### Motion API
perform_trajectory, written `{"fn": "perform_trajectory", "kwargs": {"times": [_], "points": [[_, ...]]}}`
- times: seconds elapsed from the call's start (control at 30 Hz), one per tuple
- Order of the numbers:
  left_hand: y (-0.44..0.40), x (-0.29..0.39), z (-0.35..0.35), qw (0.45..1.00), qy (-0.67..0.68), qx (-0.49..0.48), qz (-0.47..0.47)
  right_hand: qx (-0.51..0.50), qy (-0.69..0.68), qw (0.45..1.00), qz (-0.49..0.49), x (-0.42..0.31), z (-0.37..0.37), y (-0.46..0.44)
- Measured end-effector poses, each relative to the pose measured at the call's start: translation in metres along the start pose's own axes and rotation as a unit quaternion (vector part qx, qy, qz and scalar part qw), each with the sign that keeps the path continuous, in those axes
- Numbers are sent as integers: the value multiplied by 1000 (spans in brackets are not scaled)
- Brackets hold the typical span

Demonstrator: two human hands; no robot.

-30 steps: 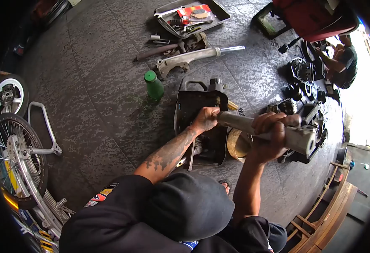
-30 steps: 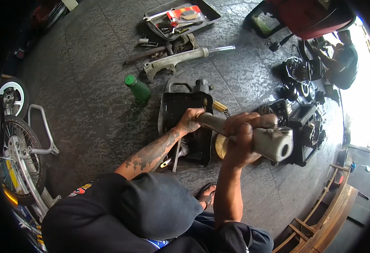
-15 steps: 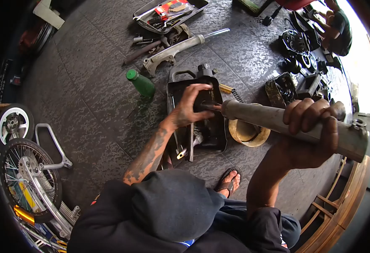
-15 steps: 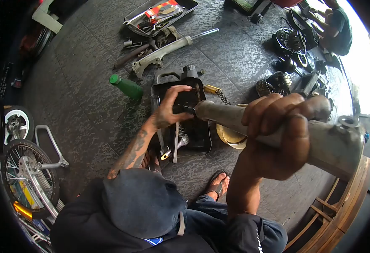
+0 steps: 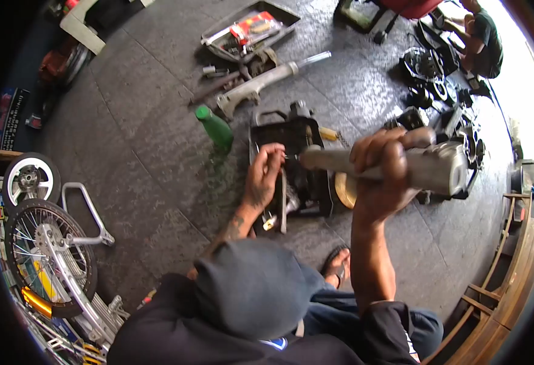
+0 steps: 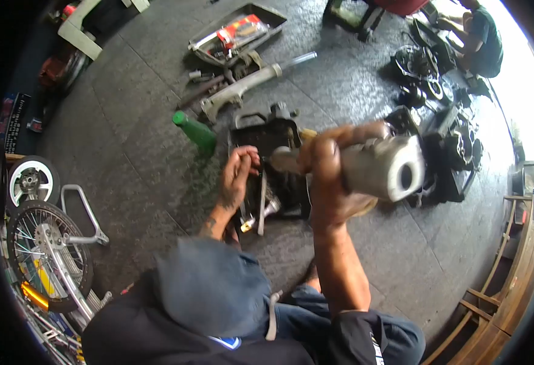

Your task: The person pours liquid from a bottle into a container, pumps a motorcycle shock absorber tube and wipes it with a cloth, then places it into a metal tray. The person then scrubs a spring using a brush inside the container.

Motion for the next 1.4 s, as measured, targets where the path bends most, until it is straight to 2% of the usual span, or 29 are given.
{"fn": "perform_trajectory", "kwargs": {"times": [0.03,0.1,0.17,0.23,0.27,0.3,0.37,0.43,0.47,0.53,0.57,0.6,0.7,0.8,0.83,0.93,1.03,1.07,1.17,1.23,1.27,1.33,1.37,1.4], "points": [[2,2,0,1000,-27,-16,3,-43,88,995,28,7,3,-2],[10,6,-1,998,-51,-15,-14,-38,-42,996,-63,-16,-8,-6],[25,-1,4,996,-35,-34,-69,-110,-100,987,-60,-59,-3,-26],[23,-5,12,994,-27,-62,-83,-175,-123,975,-62,-77,-4,-29],[23,-7,13,995,-4,-45,-93,-211,-142,965,-70,-81,-4,-26],[23,-13,16,993,9,-60,-100,-211,-135,965,-75,-68,1,-15],[17,-8,20,993,10,-76,-94,-54,11,998,-34,-11,-10,5],[6,-1,15,994,-6,-77,-77,-42,3,998,-45,-20,-17,4],[16,-5,11,994,-7,-68,-87,-101,-85,987,-94,-40,-15,1],[20,-9,9,994,-13,-51,-96,-60,-96,992,-58,-63,-14,-4],[25,-30,9,989,17,-42,-139,-90,-113,987,-75,-66,-13,-4],[25,-33,17,985,11,-78,-153,-127,-128,979,-97,-68,-12,-2],[24,-25,38,972,22,-130,-195,-42,-18,998,-42,-32,-11,11],[24,-19,36,967,-38,-141,-208,-71,-154,983,-67,-41,-18,13],[32,-24,41,960,1,-153,-233,-46,-179,982,-42,-41,-24,19],[33,-29,83,922,109,-252,-273,-135,114,984,14,-5,-25,36],[26,-6,94,932,77,-281,-214,-97,126,985,-68,-2,-8,41],[29,-3,94,925,110,-277,-237,-66,27,995,-71,4,-10,47],[39,-1,107,870,280,-239,-329,-150,32,983,-97,-19,-11,42],[32,43,129,867,282,-296,-284,-184,8,975,-124,-24,-7,39],[33,27,129,810,419,-240,-331,-190,-15,972,-137,-29,-3,37],[34,52,153,642,640,-281,-316,-240,-21,956,-169,-21,-1,44],[35,37,144,771,468,-276,-333,-237,-62,956,-164,-16,-3,47],[42,25,144,761,464,-245,-382,-235,-105,953,-158,-15,-3,47]]}}
Point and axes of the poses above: each hand's wrist, its own y-axis away from the middle knuckle, its own z-axis out of the palm, x = y × z, the point moved 10 cm from there along -y, towards the middle knuckle, and after that the axes turned 10 degrees about -x, right-handed, at the moved point
